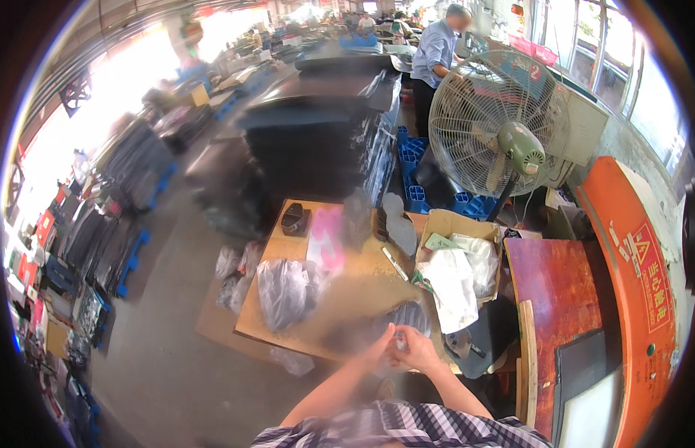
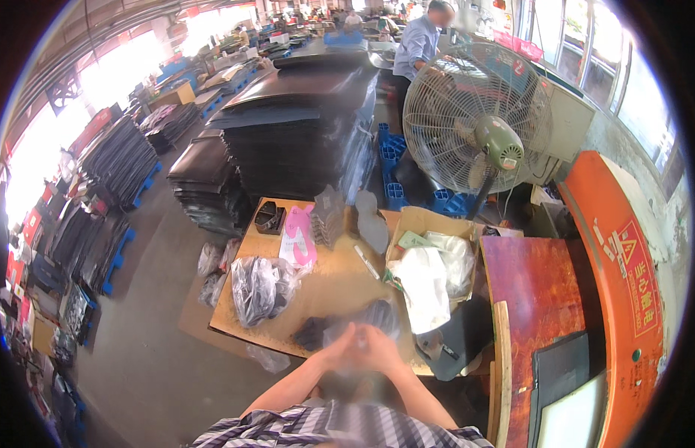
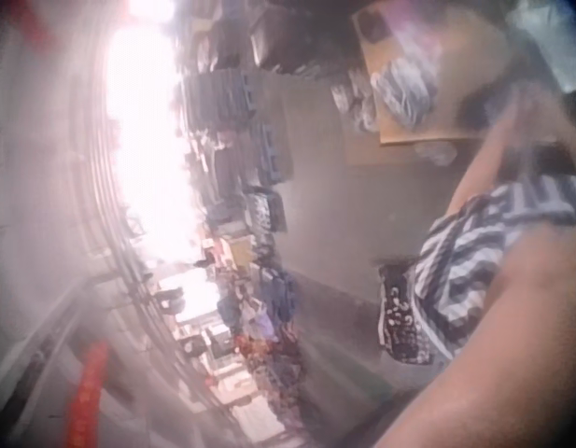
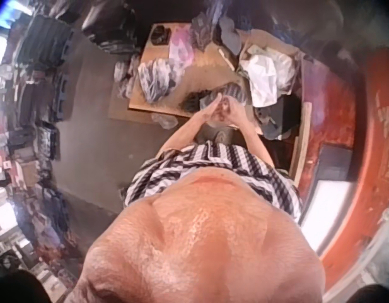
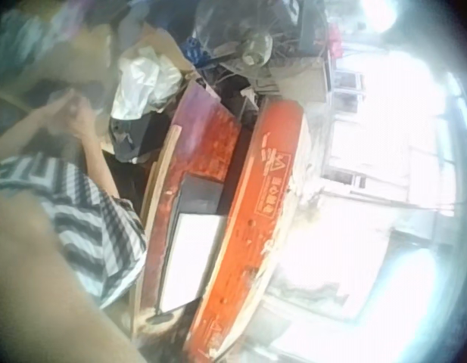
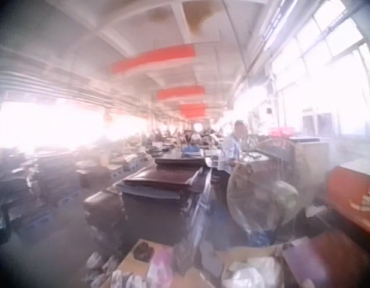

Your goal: The person removes black rubber parts from a plastic sheet, places them into clear plastic bags, and writes on the bags with a black marker. They then place the filled bags on a table and write on a yellow notepad.

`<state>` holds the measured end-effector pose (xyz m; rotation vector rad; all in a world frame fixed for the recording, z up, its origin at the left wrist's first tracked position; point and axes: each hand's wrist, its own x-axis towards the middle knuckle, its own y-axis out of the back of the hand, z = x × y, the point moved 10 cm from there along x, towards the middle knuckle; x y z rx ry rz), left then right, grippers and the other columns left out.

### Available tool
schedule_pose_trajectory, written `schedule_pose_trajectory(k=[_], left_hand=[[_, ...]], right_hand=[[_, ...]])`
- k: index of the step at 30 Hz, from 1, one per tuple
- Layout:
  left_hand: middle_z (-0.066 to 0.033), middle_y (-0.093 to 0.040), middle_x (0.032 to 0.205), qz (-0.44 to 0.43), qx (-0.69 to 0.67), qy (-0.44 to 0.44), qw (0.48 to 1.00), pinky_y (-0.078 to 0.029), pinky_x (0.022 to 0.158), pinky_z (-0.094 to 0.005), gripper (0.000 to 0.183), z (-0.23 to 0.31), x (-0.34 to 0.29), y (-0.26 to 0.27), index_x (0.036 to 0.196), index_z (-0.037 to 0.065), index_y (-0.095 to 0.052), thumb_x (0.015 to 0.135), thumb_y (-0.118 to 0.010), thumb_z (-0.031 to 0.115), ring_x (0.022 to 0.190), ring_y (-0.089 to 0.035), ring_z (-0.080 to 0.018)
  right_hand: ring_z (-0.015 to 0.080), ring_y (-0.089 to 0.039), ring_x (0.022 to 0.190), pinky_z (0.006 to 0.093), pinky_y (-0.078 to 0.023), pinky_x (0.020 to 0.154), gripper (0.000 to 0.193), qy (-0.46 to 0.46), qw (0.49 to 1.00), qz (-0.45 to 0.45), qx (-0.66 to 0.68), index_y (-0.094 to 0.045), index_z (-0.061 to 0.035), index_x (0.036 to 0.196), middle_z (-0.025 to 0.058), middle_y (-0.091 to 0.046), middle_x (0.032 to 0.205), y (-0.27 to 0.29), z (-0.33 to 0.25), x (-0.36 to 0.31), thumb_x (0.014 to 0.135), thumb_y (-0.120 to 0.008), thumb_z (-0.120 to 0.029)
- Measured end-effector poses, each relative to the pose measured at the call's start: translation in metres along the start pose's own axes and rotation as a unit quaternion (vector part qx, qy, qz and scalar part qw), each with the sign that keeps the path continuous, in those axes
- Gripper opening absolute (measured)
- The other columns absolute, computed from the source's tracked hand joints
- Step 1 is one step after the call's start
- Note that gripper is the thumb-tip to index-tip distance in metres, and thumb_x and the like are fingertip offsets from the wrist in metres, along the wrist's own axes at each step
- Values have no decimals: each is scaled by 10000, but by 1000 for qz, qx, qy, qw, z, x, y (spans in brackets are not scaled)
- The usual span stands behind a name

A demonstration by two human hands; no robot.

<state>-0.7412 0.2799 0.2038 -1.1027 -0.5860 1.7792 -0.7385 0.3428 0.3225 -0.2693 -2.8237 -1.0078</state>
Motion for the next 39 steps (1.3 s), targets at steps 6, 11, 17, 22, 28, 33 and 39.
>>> schedule_pose_trajectory(k=[6,11,17,22,28,33,39], left_hand=[[-58,-606,814,-12,379,-119,918,-464,621,-284,325,28,-2,-33,1108,48,-536,937,-526,324,705,-586,-140],[-48,-580,759,32,595,-163,786,-440,594,-255,278,20,14,-3,1128,66,-556,894,-573,216,644,-534,-114],[-51,-617,842,159,354,-295,873,-471,613,-311,320,52,10,48,1114,35,-575,881,-561,253,661,-565,-134],[-67,-632,828,123,529,-262,798,-467,605,-305,377,31,34,17,1083,26,-590,894,-533,346,658,-572,-135],[-86,-650,812,87,495,-204,840,-464,596,-298,477,32,48,52,1047,14,-607,909,-500,458,654,-581,-137],[-43,-665,792,115,237,-80,961,-448,604,-266,539,38,42,65,991,22,-659,937,-427,505,670,-565,-111],[-40,-651,995,34,377,-90,921,-479,820,-310,308,60,28,13,1121,49,-610,857,-625,206,931,-589,-133]], right_hand=[[144,-587,650,290,-466,606,146,-181,948,251,68,-569,-23,822,89,-630,732,52,71,-2,866,-598,-159],[94,-517,624,251,-430,583,84,-193,949,207,139,-543,-38,846,-5,-556,681,31,77,3,852,-597,-102],[81,-496,557,228,-406,472,141,-74,961,170,207,-577,-85,910,-35,-520,762,18,8,24,792,-653,-100],[210,-635,681,307,-506,618,318,48,997,-53,-42,-622,-59,1013,90,-650,901,-55,-50,48,757,-681,-238],[327,-637,720,398,-490,630,209,-48,980,27,-190,-669,-90,947,135,-659,837,2,17,41,811,-637,-245],[323,-625,641,385,-481,580,199,-153,985,-11,-76,-665,-43,828,175,-620,691,2,73,-3,833,-621,-237],[204,-604,567,326,-478,570,204,-193,980,-27,-40,-666,-29,820,117,-601,606,-18,88,-24,807,-665,-232]])
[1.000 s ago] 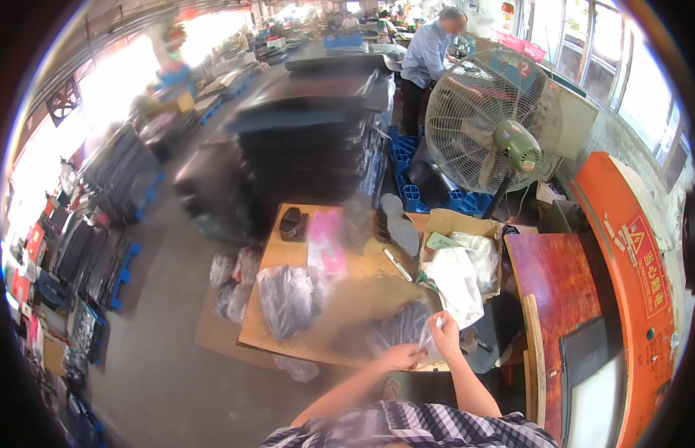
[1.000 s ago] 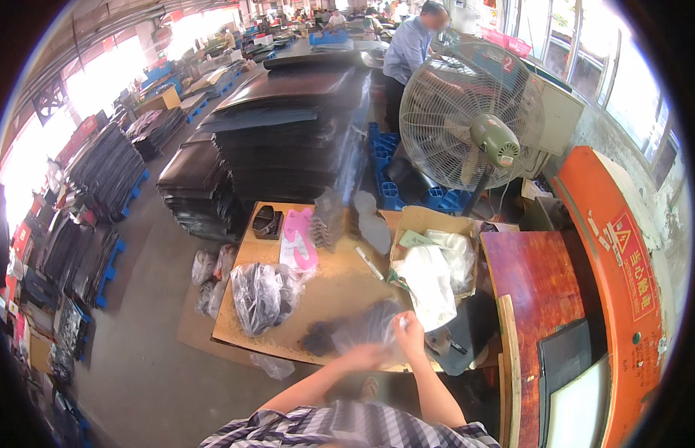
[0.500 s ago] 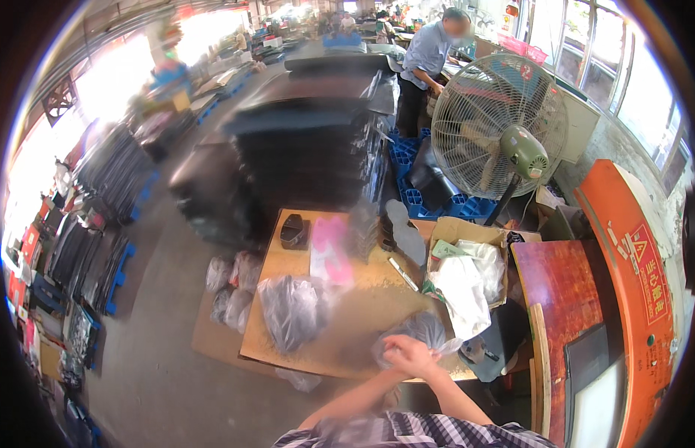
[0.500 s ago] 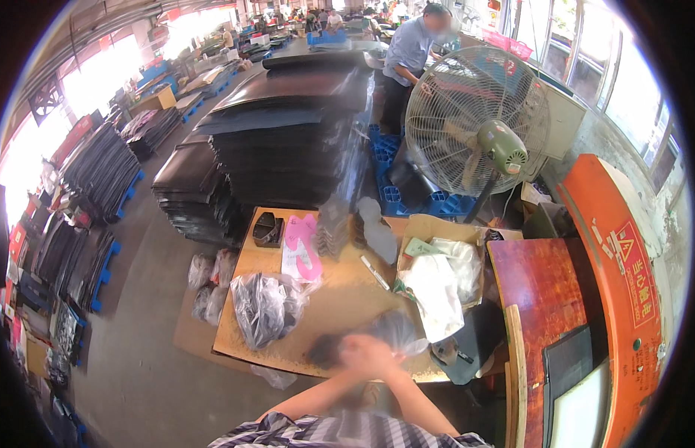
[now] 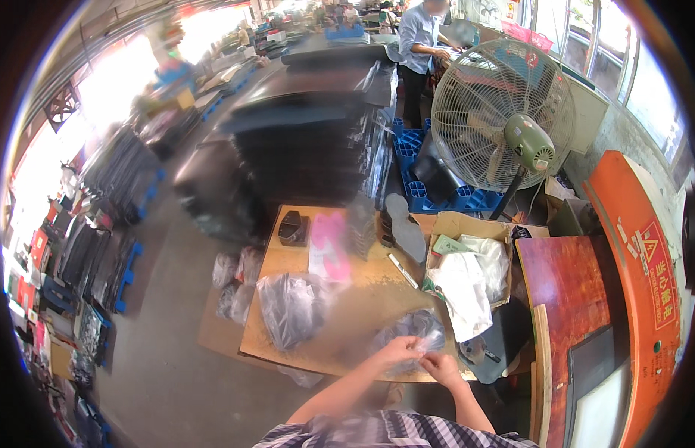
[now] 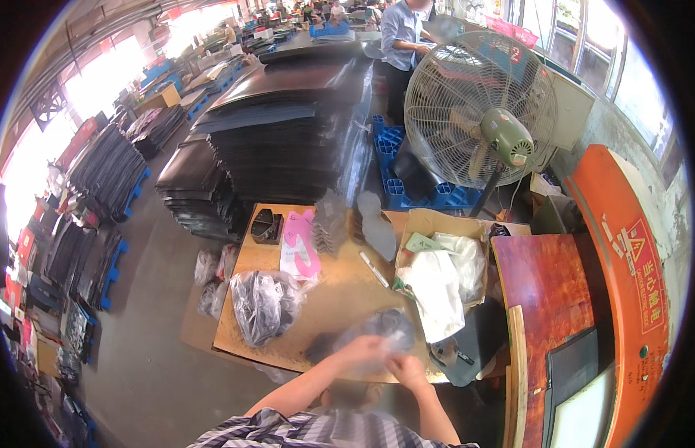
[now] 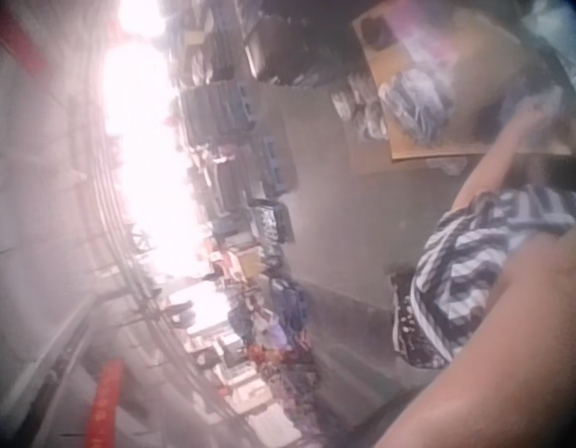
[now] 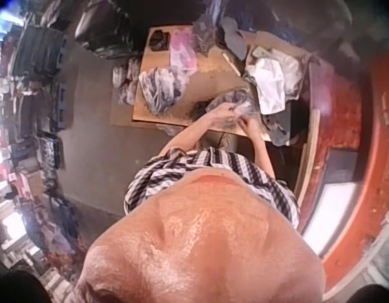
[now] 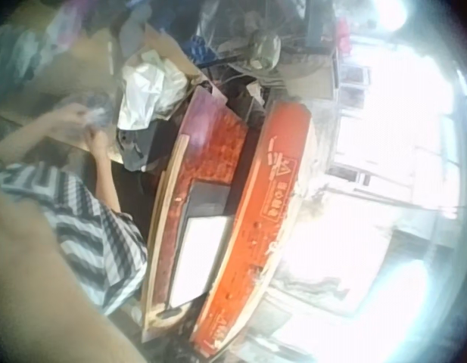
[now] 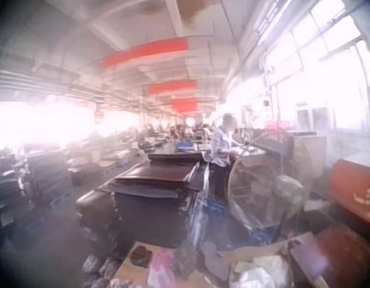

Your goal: The person removes black rubber parts from a plastic sheet, places them into clear plastic bags, and writes on the bags with a black marker. They then place the filled bags on a table and write on a yellow notepad.

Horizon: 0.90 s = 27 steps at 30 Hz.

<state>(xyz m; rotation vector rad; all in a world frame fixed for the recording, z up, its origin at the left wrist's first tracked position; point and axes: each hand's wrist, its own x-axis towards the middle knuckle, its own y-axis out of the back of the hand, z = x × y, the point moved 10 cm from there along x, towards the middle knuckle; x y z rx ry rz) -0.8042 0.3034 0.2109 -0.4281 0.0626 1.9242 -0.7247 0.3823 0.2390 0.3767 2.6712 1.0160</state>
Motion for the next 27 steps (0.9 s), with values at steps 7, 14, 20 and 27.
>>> schedule_pose_trajectory(k=[7,14,20,27], left_hand=[[-132,-609,1036,54,415,-47,907,-501,732,-400,411,24,-5,-18,1131,74,-515,724,-575,83,901,-618,-304],[-29,-550,1016,240,407,-150,868,-490,632,-442,207,62,-16,14,939,143,-525,747,-553,73,789,-608,-318],[-11,-579,979,231,387,-211,867,-496,623,-406,129,50,-11,4,873,139,-581,758,-592,81,813,-618,-280],[-24,-633,1080,147,364,-234,890,-503,758,-367,274,36,-37,6,989,192,-683,755,-597,81,911,-620,-250]], right_hand=[[220,-573,1030,326,-446,862,370,86,969,10,233,-549,-21,1201,144,-594,1153,16,-19,24,899,-509,-233],[149,-532,969,266,-408,856,379,-33,941,-26,336,-521,25,1231,76,-605,1067,-17,10,33,941,-381,-175],[123,-561,830,276,-468,675,264,-205,865,-118,442,-580,3,1066,-8,-584,914,-52,46,19,896,-512,-187],[281,-613,731,360,-501,634,61,124,970,207,-35,-649,-106,811,90,-617,814,29,15,10,758,-647,-135]])
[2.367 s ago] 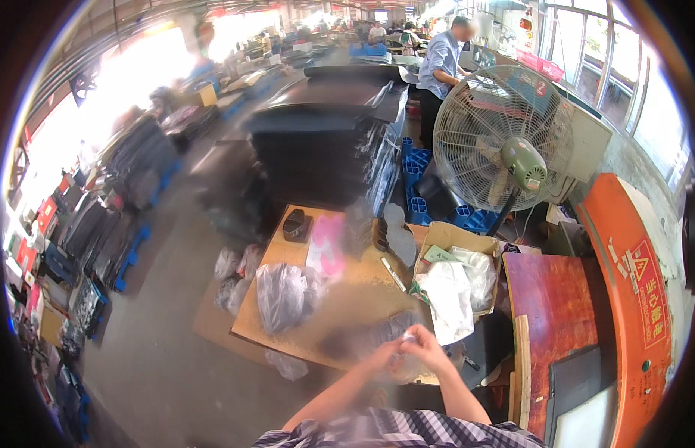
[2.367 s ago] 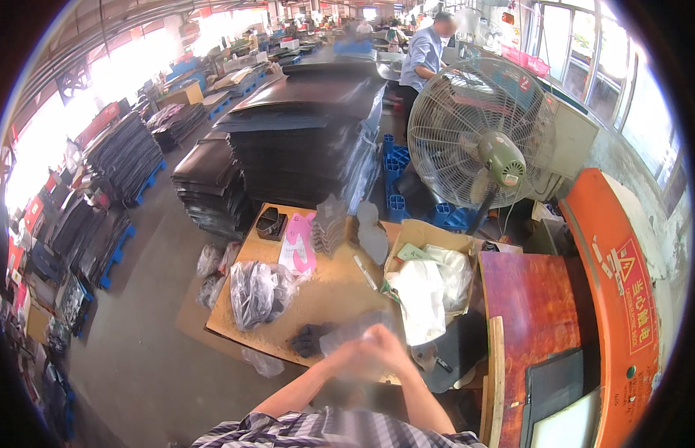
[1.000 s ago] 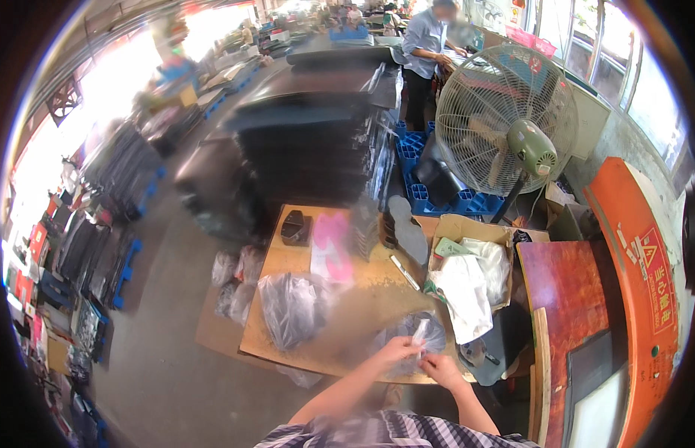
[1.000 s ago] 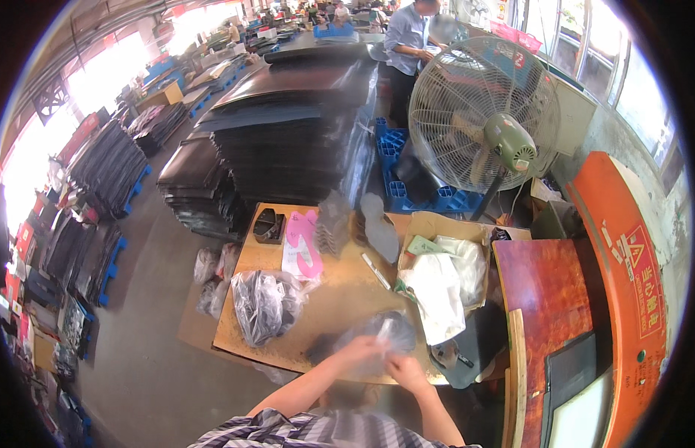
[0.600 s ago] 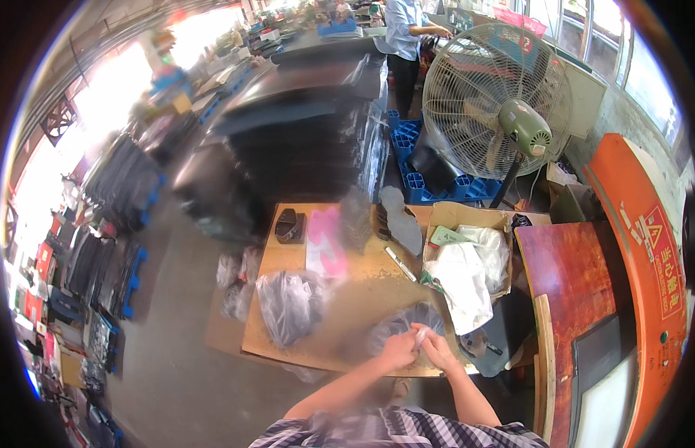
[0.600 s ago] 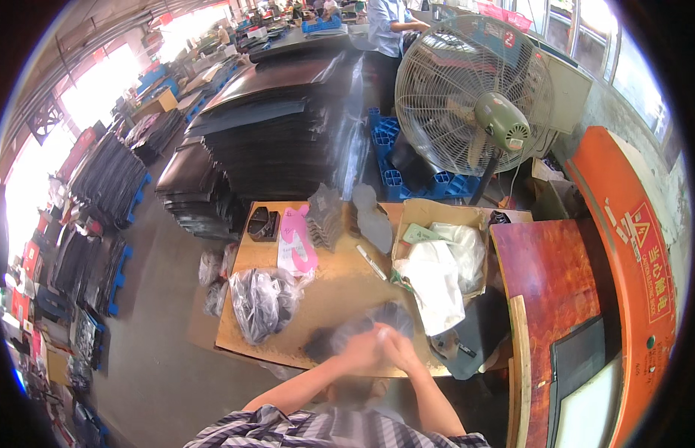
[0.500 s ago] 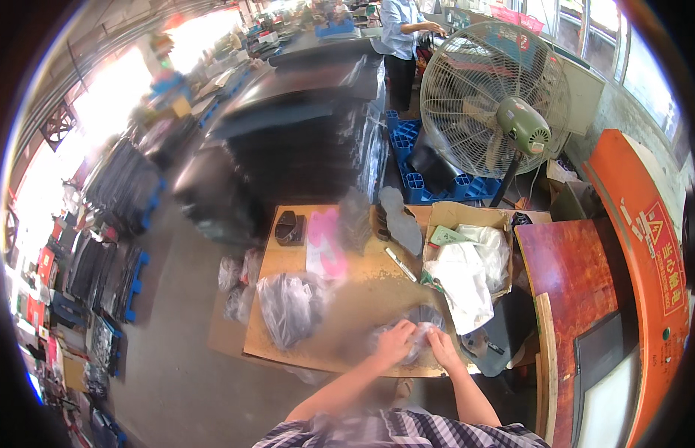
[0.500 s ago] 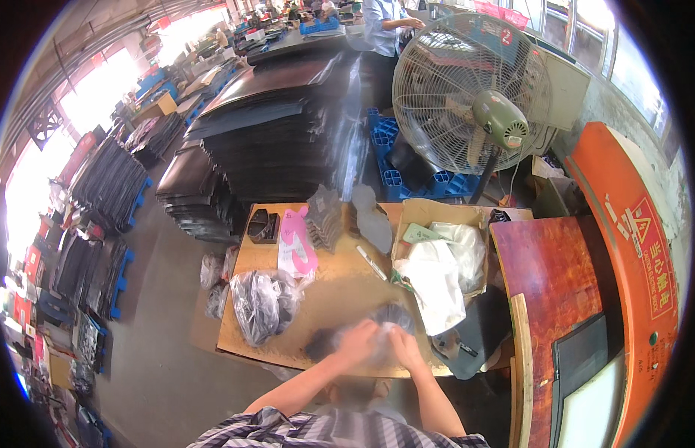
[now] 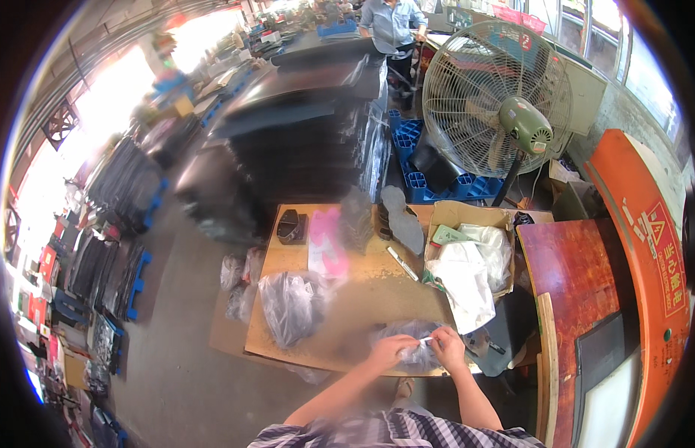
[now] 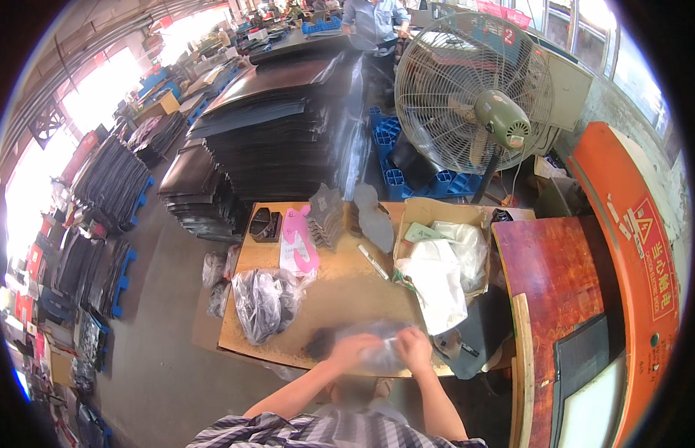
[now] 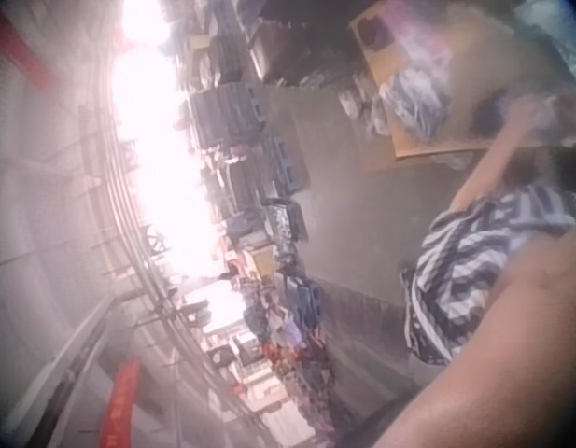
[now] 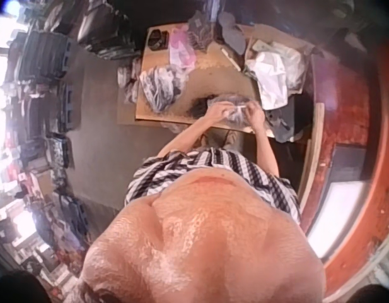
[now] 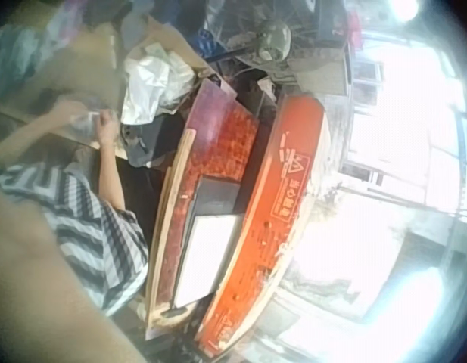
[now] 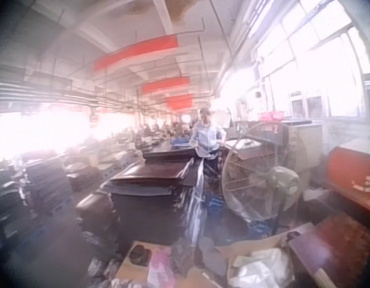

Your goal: The person removes black rubber parts from a plastic sheet, places them into clear plastic bags, and writes on the bags with a black marker. They then place the filled bags on a table and write on a yellow notepad.

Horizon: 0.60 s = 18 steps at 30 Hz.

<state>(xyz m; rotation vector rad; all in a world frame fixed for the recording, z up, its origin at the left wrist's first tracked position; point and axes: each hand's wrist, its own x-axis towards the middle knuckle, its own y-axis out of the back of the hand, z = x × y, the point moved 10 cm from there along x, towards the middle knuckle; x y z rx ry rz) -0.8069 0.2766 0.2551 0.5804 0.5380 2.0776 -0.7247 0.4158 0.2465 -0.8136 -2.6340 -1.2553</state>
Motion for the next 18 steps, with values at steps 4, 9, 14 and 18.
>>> schedule_pose_trajectory(k=[4,9,14,18], left_hand=[[-24,-639,1107,66,201,11,977,-461,847,-404,195,8,-26,39,947,140,-696,765,-634,172,976,-589,-279],[-102,-645,1040,10,113,105,988,-447,867,-405,250,15,-35,38,935,85,-675,814,-645,301,992,-581,-272],[-58,-644,991,-175,-385,139,896,-448,872,-339,333,32,-5,-46,1083,39,-625,889,-597,307,961,-590,-180],[-81,-670,875,-39,-344,228,910,-484,768,-355,280,-6,7,-37,947,12,-649,869,-604,277,828,-632,-202]], right_hand=[[306,-617,760,404,-502,653,53,-158,976,-107,-109,-658,-126,776,93,-606,816,-32,51,-22,737,-653,-160],[328,-609,760,416,-499,678,103,-155,978,-109,-84,-654,-112,812,145,-595,818,-50,67,-31,734,-643,-179],[314,-601,780,395,-492,684,142,-168,979,-111,15,-635,-53,816,146,-598,831,-23,38,-9,722,-612,-157],[305,-617,801,370,-501,704,144,-5,1000,-22,16,-626,-49,793,122,-626,910,38,-39,11,682,-633,-142]])
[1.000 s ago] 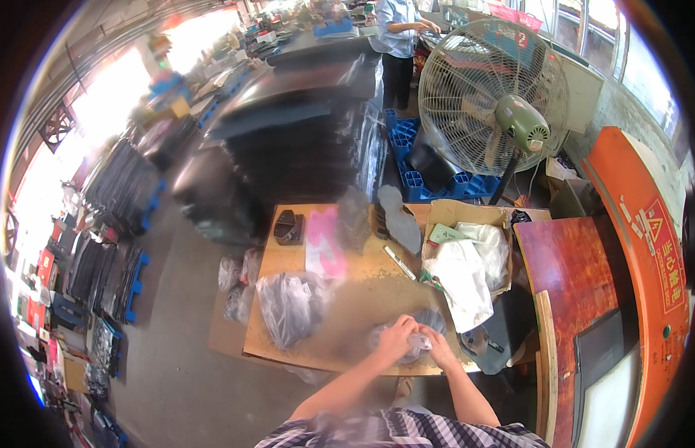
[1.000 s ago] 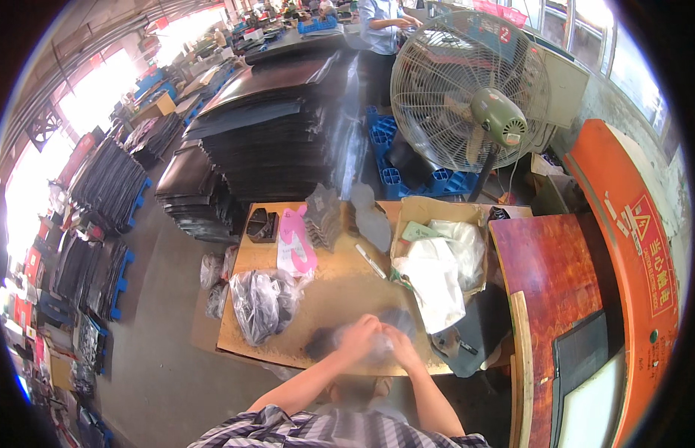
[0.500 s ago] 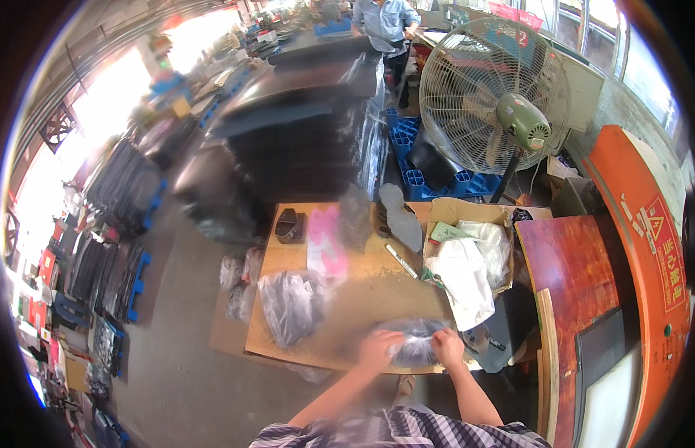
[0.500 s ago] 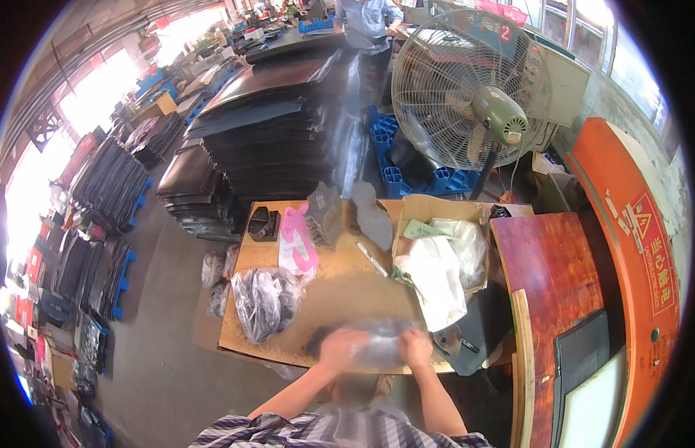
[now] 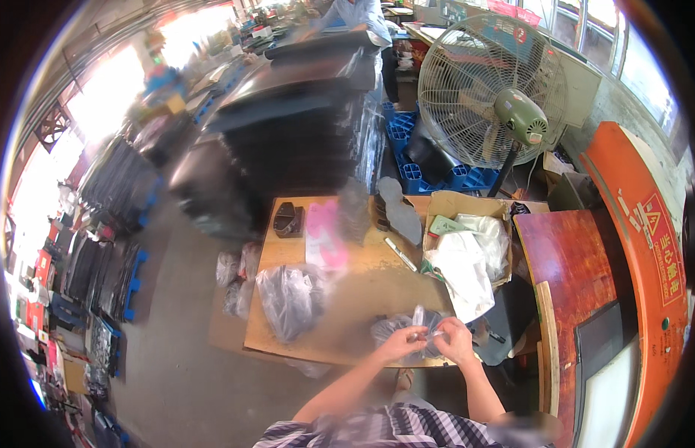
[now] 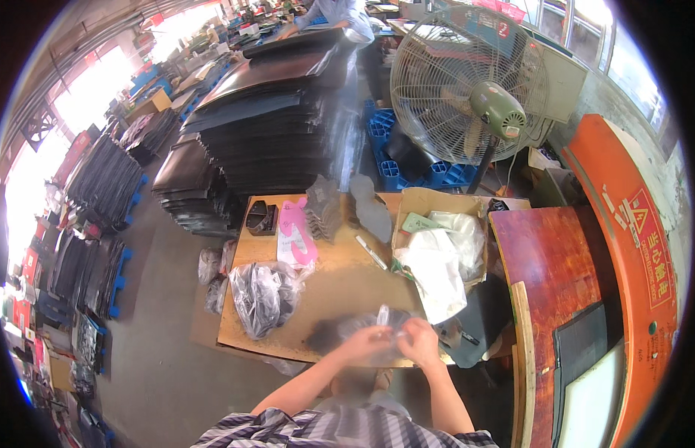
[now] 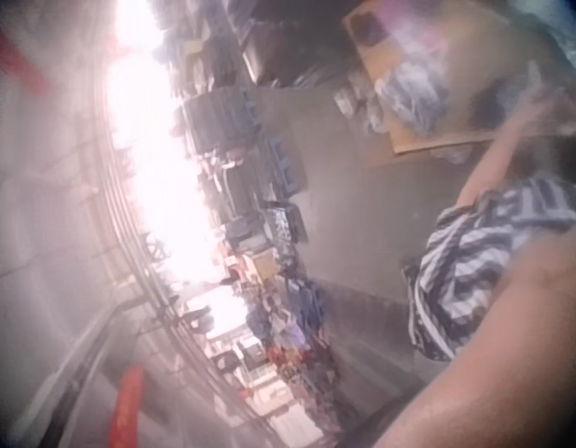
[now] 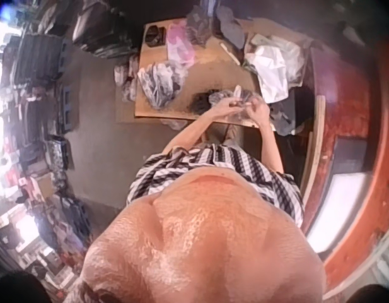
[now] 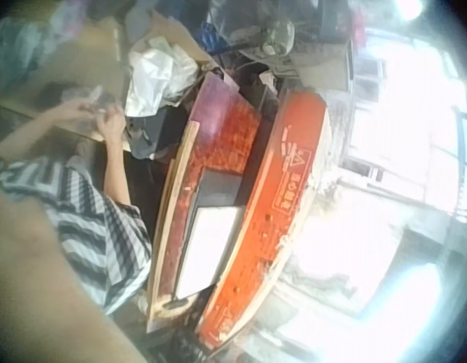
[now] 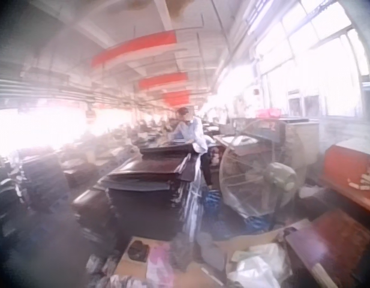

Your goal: The person removes black rubber parts from a plastic sheet, places them into clear plastic bags, and writes on the bags with a black marker. They then place the filled bags on a table and write on a yellow notepad.

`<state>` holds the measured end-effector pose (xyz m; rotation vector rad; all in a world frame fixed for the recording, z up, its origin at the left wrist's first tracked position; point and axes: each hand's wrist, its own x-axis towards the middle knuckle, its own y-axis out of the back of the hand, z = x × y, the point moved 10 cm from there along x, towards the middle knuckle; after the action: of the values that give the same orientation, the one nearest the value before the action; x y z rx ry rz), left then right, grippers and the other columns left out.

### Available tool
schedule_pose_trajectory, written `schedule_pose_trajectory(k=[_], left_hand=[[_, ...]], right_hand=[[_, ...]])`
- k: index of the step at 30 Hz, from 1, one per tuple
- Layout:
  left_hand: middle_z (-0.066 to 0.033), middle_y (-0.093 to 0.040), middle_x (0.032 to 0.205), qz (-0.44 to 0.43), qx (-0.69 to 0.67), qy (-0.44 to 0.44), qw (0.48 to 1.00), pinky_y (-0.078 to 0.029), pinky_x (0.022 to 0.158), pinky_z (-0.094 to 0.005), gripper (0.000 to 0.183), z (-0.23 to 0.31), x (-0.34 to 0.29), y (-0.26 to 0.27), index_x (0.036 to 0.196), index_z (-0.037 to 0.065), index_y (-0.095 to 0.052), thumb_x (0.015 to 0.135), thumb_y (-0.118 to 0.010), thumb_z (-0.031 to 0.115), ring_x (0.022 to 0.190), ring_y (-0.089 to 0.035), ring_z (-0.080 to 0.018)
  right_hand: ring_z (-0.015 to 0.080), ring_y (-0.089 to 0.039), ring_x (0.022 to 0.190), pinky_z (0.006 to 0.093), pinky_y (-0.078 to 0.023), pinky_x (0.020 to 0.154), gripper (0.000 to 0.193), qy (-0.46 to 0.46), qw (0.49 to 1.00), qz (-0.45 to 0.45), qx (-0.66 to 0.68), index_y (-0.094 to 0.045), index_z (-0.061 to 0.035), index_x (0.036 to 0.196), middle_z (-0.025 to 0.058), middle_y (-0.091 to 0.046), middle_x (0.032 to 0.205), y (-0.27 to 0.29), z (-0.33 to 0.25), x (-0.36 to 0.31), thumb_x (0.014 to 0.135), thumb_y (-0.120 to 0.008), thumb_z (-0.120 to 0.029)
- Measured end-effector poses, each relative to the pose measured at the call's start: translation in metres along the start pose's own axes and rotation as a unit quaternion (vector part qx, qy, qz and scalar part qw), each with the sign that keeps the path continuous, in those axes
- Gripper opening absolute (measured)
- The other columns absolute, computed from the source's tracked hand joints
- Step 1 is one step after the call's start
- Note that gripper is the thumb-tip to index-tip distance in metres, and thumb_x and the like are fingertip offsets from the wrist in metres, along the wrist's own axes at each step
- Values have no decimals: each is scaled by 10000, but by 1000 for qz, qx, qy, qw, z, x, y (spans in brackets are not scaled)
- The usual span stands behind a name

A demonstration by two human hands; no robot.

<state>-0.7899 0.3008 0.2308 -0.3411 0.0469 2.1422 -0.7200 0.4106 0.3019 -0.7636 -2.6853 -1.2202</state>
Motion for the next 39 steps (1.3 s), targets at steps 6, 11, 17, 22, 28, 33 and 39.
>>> schedule_pose_trajectory(k=[6,11,17,22,28,33,39], left_hand=[[-194,-644,799,-67,455,-67,886,-507,664,-472,240,7,-3,-16,885,62,-660,724,-616,236,734,-643,-355],[-155,-642,942,-135,371,-48,918,-491,721,-385,359,5,-5,-14,971,93,-632,752,-654,377,871,-624,-339],[-87,-654,812,-46,81,69,993,-478,695,-318,225,-6,10,18,908,16,-617,761,-683,173,765,-619,-162],[-99,-645,859,-36,243,-28,969,-472,723,-351,166,7,8,-4,912,46,-604,760,-631,110,799,-617,-241],[-102,-595,854,-2,331,-265,906,-464,676,-432,165,56,-12,-18,878,85,-546,736,-537,3,873,-575,-313],[-66,-576,866,130,378,-200,894,-477,653,-413,130,57,3,11,857,108,-552,743,-574,51,851,-581,-289],[-33,-571,845,178,402,-214,872,-483,642,-390,116,47,-4,20,855,132,-569,749,-583,88,838,-589,-266]], right_hand=[[325,-627,862,398,-513,734,257,21,992,-116,50,-596,-109,960,108,-628,1042,-21,-41,-4,734,-635,-224],[360,-621,762,431,-488,663,472,-30,961,-273,41,-529,-81,1095,183,-633,829,-40,-12,-17,788,-643,-422],[258,-596,647,343,-462,603,243,-224,939,-202,167,-585,-39,916,143,-611,722,-48,26,-42,809,-663,-243],[232,-580,622,325,-462,601,145,-236,947,-159,149,-622,-51,837,104,-621,728,-59,43,-46,802,-649,-189],[127,-564,841,270,-461,744,274,-176,916,-125,338,-598,-12,1086,47,-622,932,-58,39,-18,828,-508,-5],[82,-528,785,227,-434,681,244,-273,881,-181,341,-589,18,1067,11,-607,893,-90,50,-18,864,-464,-35],[44,-490,700,195,-377,587,152,-338,842,-231,353,-612,-52,977,-46,-562,784,-95,57,-33,867,-511,-77]])
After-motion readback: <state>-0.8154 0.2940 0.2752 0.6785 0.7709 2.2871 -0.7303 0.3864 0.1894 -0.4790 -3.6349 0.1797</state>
